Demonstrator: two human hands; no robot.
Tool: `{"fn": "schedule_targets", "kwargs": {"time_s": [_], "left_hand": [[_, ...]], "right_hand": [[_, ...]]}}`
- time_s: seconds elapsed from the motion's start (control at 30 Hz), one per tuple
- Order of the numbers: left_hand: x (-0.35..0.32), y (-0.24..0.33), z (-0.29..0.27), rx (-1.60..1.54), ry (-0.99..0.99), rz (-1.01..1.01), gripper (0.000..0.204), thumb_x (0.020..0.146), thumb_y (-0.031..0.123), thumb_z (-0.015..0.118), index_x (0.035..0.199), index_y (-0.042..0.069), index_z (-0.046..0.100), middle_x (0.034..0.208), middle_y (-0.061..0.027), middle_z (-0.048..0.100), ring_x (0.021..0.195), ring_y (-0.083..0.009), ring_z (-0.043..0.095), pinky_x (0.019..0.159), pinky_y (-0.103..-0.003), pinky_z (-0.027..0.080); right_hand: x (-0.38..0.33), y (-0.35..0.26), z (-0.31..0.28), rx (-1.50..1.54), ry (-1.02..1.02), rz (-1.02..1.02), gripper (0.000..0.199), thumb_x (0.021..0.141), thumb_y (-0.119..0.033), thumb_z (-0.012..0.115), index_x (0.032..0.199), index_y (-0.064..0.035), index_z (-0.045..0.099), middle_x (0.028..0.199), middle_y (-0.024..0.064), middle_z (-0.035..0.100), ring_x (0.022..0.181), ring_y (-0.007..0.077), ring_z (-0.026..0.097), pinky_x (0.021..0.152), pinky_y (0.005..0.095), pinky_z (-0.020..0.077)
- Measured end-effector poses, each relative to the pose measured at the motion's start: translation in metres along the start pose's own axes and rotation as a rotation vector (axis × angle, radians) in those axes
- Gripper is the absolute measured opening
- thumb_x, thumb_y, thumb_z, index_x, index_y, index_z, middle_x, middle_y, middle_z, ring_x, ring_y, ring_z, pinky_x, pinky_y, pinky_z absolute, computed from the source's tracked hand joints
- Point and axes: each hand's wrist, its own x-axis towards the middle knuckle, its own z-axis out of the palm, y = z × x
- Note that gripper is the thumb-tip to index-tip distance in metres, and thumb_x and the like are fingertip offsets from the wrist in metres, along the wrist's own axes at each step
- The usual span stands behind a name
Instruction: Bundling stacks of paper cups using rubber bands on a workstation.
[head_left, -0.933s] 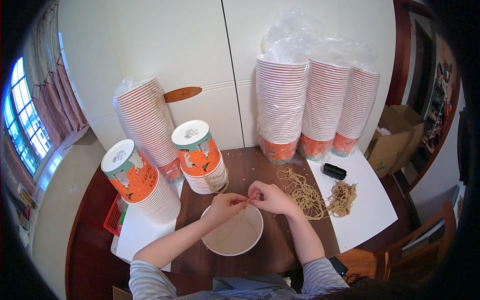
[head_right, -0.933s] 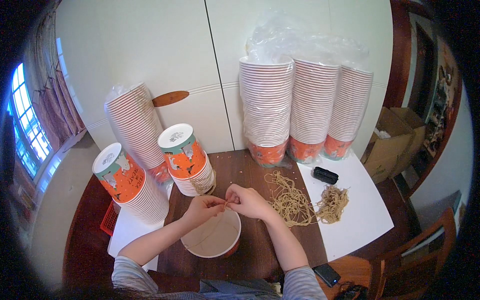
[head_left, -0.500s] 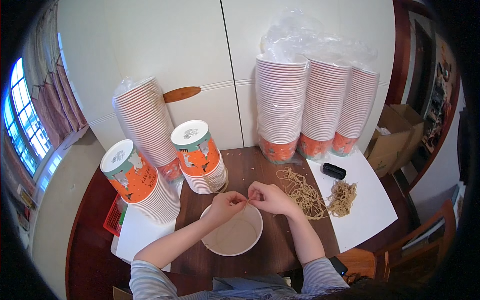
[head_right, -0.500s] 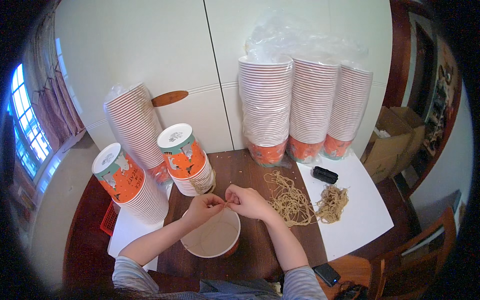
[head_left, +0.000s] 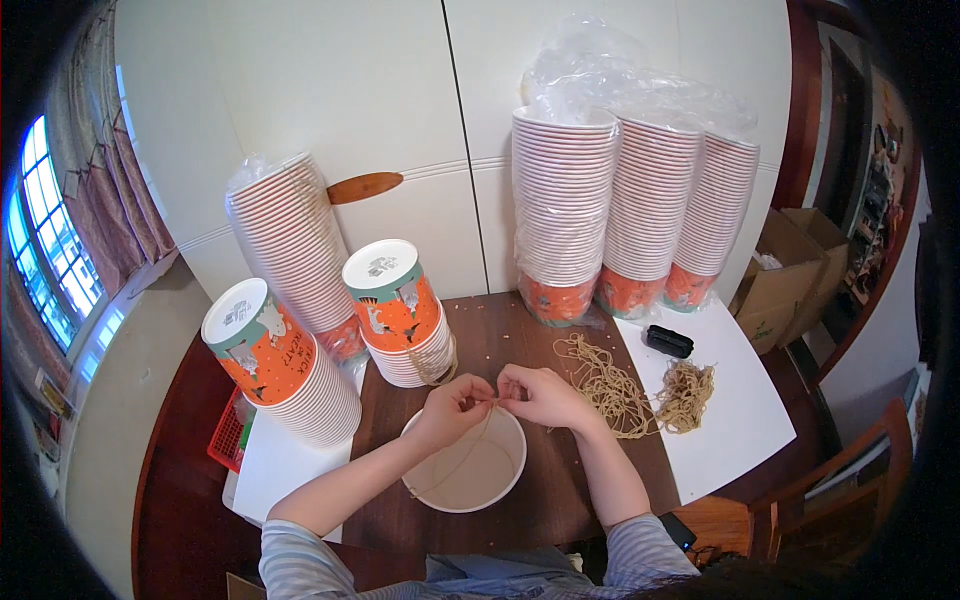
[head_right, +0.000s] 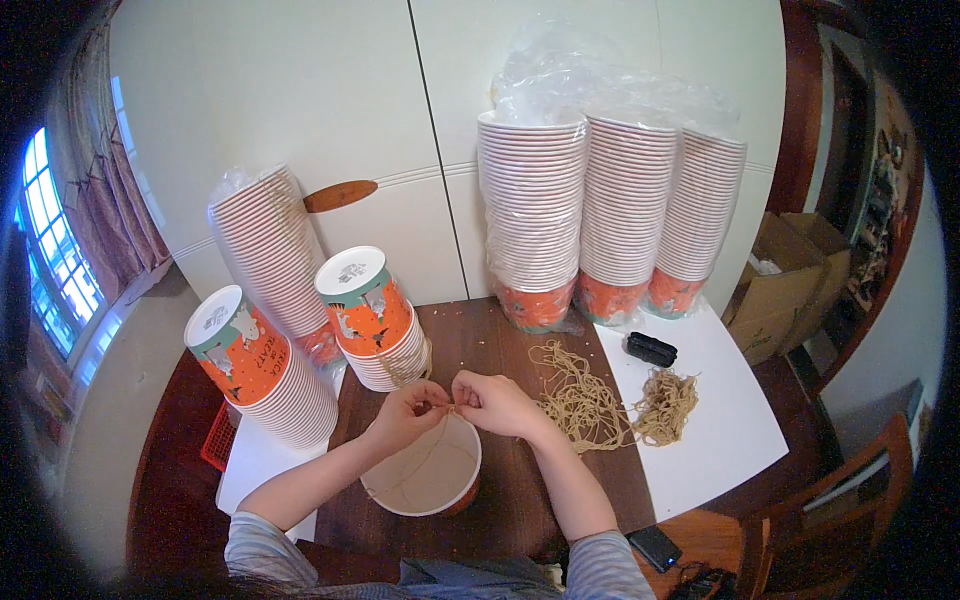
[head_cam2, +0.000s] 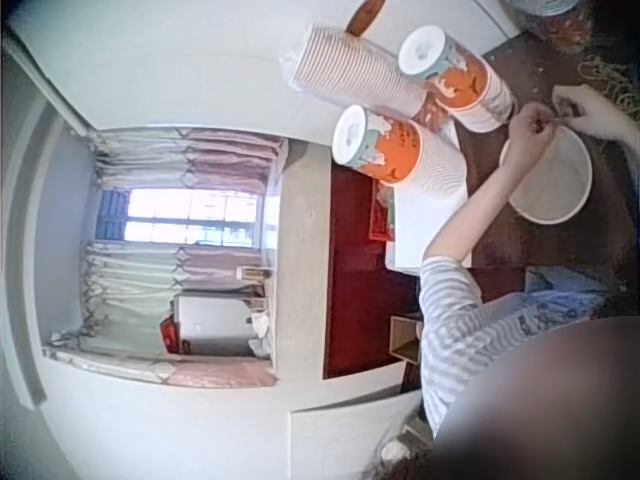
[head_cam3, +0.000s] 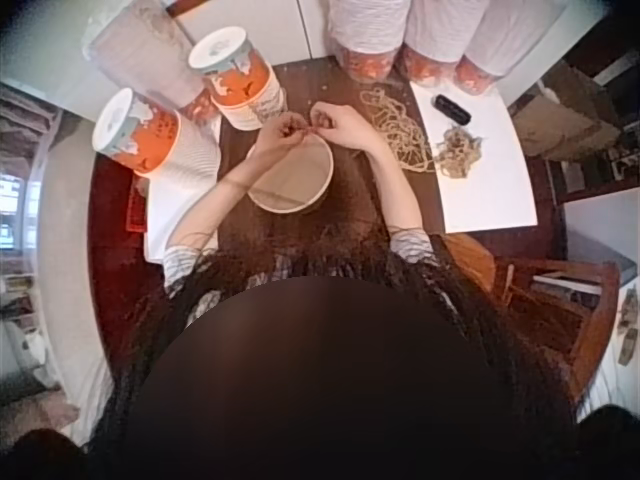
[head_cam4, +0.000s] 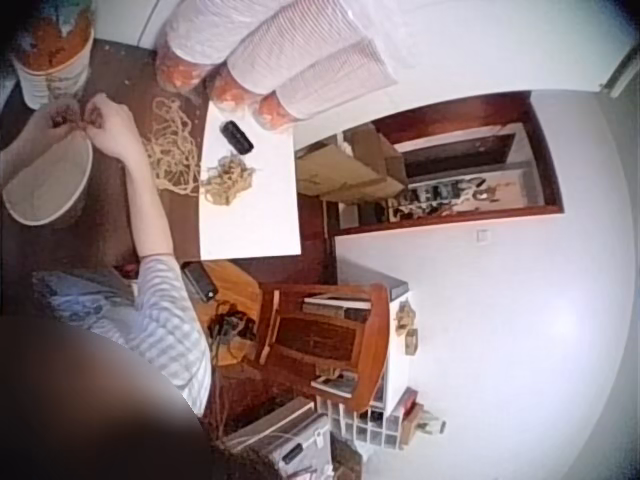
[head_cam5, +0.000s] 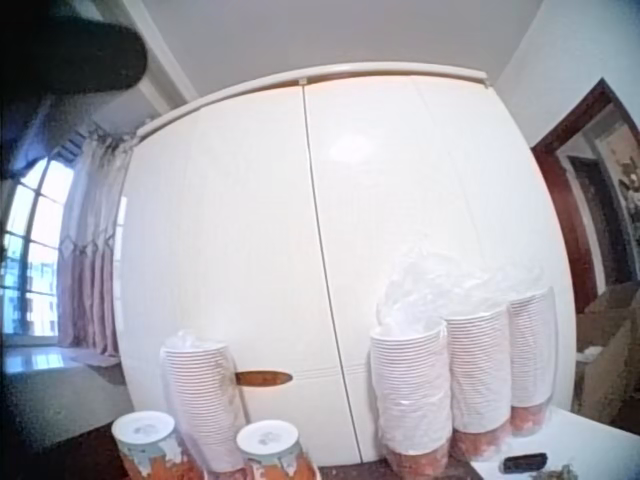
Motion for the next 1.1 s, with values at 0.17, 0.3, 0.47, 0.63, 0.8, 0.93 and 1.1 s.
{"fn": "schedule_targets", "kwargs": {"time_s": [0.17,0.3,0.47,0.63,0.8,0.93,1.1], "left_hand": [[0.001,0.003,-0.003,0.054,-0.031,0.040,0.025,0.077,0.003,0.060,0.099,0.005,0.048,0.079,-0.0001,0.058,0.063,-0.0019,0.048,0.054,-0.016,0.039],[-0.001,0.013,-0.005,0.126,-0.047,0.091,0.027,0.077,0.003,0.061,0.100,0.006,0.047,0.079,0.0003,0.059,0.059,-0.0017,0.045,0.052,-0.016,0.037],[-0.001,0.012,-0.003,0.152,-0.021,0.145,0.028,0.077,0.003,0.061,0.101,0.005,0.047,0.078,0.0008,0.059,0.057,-0.0017,0.042,0.051,-0.016,0.035],[0.001,0.005,-0.004,0.148,-0.033,0.150,0.029,0.077,0.002,0.061,0.101,0.005,0.046,0.079,-0.0003,0.059,0.062,-0.0018,0.046,0.053,-0.017,0.038],[0.005,-0.007,-0.005,-0.016,-0.035,-0.001,0.027,0.079,0.002,0.059,0.101,0.004,0.042,0.082,-0.0029,0.060,0.072,-0.0040,0.053,0.060,-0.017,0.042],[0.006,-0.010,-0.003,-0.113,0.014,-0.007,0.025,0.077,0.008,0.063,0.094,0.004,0.044,0.075,-0.0001,0.060,0.061,-0.0023,0.044,0.054,-0.017,0.038],[0.006,-0.008,-0.003,-0.181,0.012,-0.023,0.024,0.078,0.007,0.062,0.093,0.005,0.044,0.074,0.0016,0.058,0.060,-0.0009,0.043,0.053,-0.016,0.036]], "right_hand": [[0.000,0.008,0.003,0.020,0.019,-0.016,0.013,0.070,-0.007,0.057,0.082,-0.0033,0.053,0.065,0.0092,0.057,0.062,0.0210,0.059,0.058,0.0314,0.0473],[0.001,0.010,0.004,0.023,0.013,-0.022,0.014,0.071,-0.008,0.056,0.084,-0.0044,0.054,0.066,0.0094,0.058,0.062,0.0221,0.059,0.058,0.0318,0.0471],[0.000,0.005,0.002,-0.001,0.008,-0.027,0.013,0.071,-0.009,0.056,0.084,-0.0055,0.055,0.068,0.0097,0.058,0.063,0.0226,0.060,0.059,0.0321,0.0471],[0.000,0.007,0.001,-0.015,0.010,-0.016,0.013,0.072,-0.010,0.056,0.084,-0.0052,0.057,0.068,0.0101,0.059,0.065,0.0220,0.061,0.061,0.0318,0.0475],[-0.001,0.005,-0.003,-0.007,0.080,-0.095,0.015,0.071,-0.011,0.060,0.084,-0.0029,0.060,0.075,0.0107,0.060,0.068,0.0206,0.061,0.063,0.0307,0.0484],[0.000,0.000,-0.003,-0.002,0.102,-0.119,0.014,0.071,-0.011,0.064,0.082,-0.0031,0.061,0.075,0.0076,0.061,0.070,0.0168,0.060,0.064,0.0284,0.0474],[0.000,-0.003,-0.001,-0.021,0.095,-0.130,0.014,0.072,-0.010,0.064,0.083,-0.0027,0.061,0.076,0.0085,0.060,0.071,0.0191,0.060,0.064,0.0294,0.0472]]}}
